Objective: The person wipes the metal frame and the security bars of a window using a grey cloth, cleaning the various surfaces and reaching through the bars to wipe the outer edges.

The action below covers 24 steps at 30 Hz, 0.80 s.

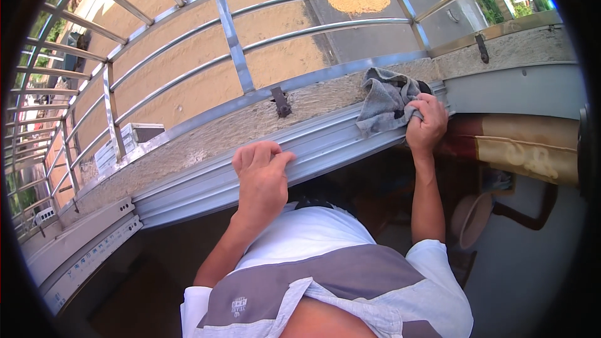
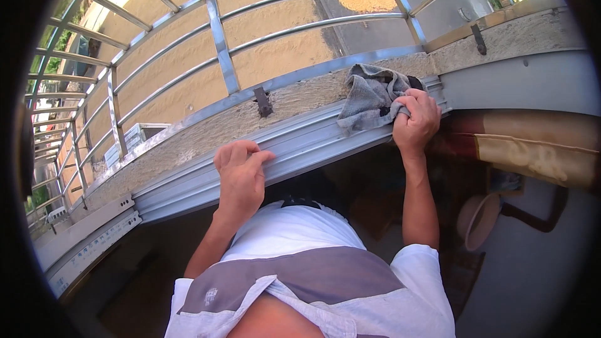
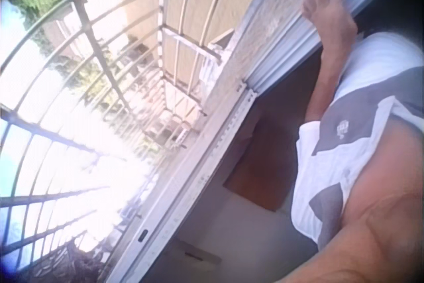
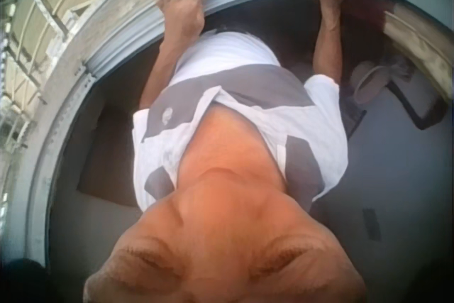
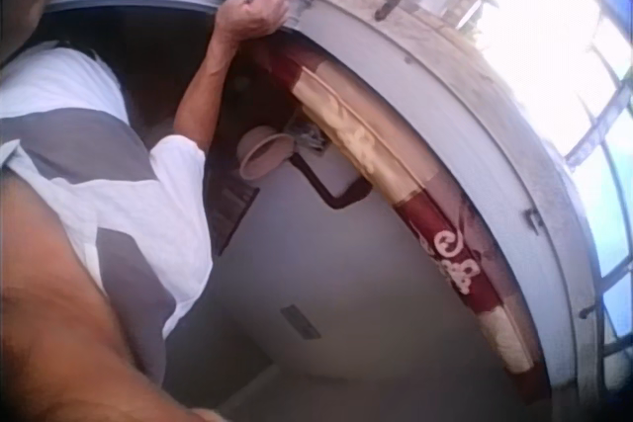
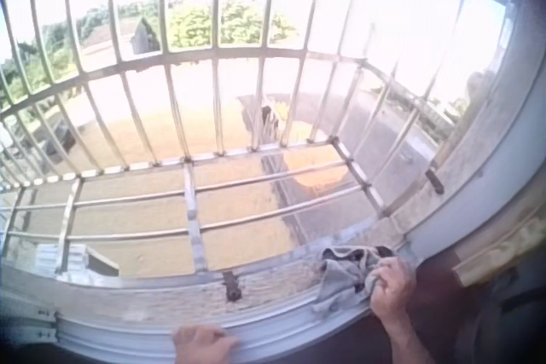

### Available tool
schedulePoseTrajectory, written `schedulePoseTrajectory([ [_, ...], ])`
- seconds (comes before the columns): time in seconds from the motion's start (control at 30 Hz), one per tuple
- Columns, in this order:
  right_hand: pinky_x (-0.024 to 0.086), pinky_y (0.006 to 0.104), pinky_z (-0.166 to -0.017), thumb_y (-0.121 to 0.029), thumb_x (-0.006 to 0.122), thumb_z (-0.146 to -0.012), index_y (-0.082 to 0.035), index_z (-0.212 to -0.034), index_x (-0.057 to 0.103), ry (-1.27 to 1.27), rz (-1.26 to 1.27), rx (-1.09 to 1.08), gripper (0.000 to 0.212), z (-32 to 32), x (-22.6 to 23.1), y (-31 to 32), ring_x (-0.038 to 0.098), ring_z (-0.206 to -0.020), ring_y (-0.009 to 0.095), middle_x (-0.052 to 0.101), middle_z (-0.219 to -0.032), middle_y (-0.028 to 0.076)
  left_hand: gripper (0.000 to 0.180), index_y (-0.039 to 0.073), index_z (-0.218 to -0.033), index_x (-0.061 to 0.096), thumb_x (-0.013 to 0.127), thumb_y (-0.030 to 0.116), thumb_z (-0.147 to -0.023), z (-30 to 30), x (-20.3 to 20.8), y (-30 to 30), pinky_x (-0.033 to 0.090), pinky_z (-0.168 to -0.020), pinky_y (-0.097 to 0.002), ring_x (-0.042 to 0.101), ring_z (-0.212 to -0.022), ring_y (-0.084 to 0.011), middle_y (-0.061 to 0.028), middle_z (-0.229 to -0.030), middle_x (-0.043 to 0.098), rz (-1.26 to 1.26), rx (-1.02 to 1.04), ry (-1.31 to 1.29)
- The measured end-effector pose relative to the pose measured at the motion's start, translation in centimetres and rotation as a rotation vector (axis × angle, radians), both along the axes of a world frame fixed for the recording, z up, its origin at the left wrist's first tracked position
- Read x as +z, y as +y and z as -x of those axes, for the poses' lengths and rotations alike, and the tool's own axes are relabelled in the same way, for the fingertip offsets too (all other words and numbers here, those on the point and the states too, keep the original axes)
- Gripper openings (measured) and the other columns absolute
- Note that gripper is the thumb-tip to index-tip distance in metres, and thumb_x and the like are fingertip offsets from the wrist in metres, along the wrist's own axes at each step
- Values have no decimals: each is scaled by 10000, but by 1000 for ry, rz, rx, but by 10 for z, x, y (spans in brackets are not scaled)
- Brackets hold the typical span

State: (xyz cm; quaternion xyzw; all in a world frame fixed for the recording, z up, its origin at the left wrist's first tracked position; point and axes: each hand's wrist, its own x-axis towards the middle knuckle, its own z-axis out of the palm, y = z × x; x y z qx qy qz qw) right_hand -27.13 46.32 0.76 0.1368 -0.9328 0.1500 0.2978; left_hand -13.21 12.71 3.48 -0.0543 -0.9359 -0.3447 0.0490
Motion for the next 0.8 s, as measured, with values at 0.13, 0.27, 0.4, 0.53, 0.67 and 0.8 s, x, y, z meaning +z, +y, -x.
schedulePoseTrajectory([
  [0.13, 458, 395, -778, -11, 613, -764, -125, -806, 719, 10, 50, 45, 162, -1, 2, 2, 656, -890, 276, 706, -950, 29, 325, 103, -1004, 765, 649, -68, -754, -3, 3, -4, 332, -1011, -429, 516, -1133, -306, -72, -1093, 593, 96, 3, 14],
  [0.27, 461, 390, -783, -8, 612, -750, -125, -811, 724, 16, 63, 65, 173, -1, 3, 6, 663, -899, 277, 709, -951, 40, 348, 109, -1016, 766, 665, -69, -735, -9, 1, -17, 344, -1000, -427, 515, -1148, -305, -66, -1136, 598, 118, 8, 33],
  [0.4, 462, 393, -786, -12, 614, -747, -126, -812, 725, 7, 71, 73, 172, -1, 2, 6, 664, -902, 278, 712, -956, 43, 343, 111, -1005, 771, 669, -66, -729, -7, 1, -10, 352, -996, -429, 512, -1153, -306, -70, -1171, 597, 120, 14, 45],
  [0.53, 463, 395, -790, -20, 612, -756, -126, -817, 725, 9, 74, 74, 167, -1, 2, 5, 665, -907, 279, 715, -964, 43, 328, 110, -979, 782, 667, -68, -728, -3, 3, 2, 353, -1008, -431, 501, -1171, -309, -70, -1187, 597, 154, -16, 40],
  [0.67, 464, 397, -796, -27, 613, -764, -128, -826, 728, -3, 73, 74, 166, -2, 2, 7, 665, -922, 281, 715, -975, 44, 326, 103, -972, 787, 668, -75, -727, -8, 3, -11, 352, -1029, -434, 494, -1192, -316, -71, -1217, 599, 175, 14, 26],
  [0.8, 463, 399, -799, -27, 613, -764, -130, -830, 730, 1, 73, 77, 169, -2, 2, 7, 664, -929, 281, 713, -981, 43, 326, 101, -968, 788, 673, -81, -723, -6, 5, -22, 354, -1038, -440, 493, -1202, -327, -77, -1245, 595, 182, -4, 46],
])
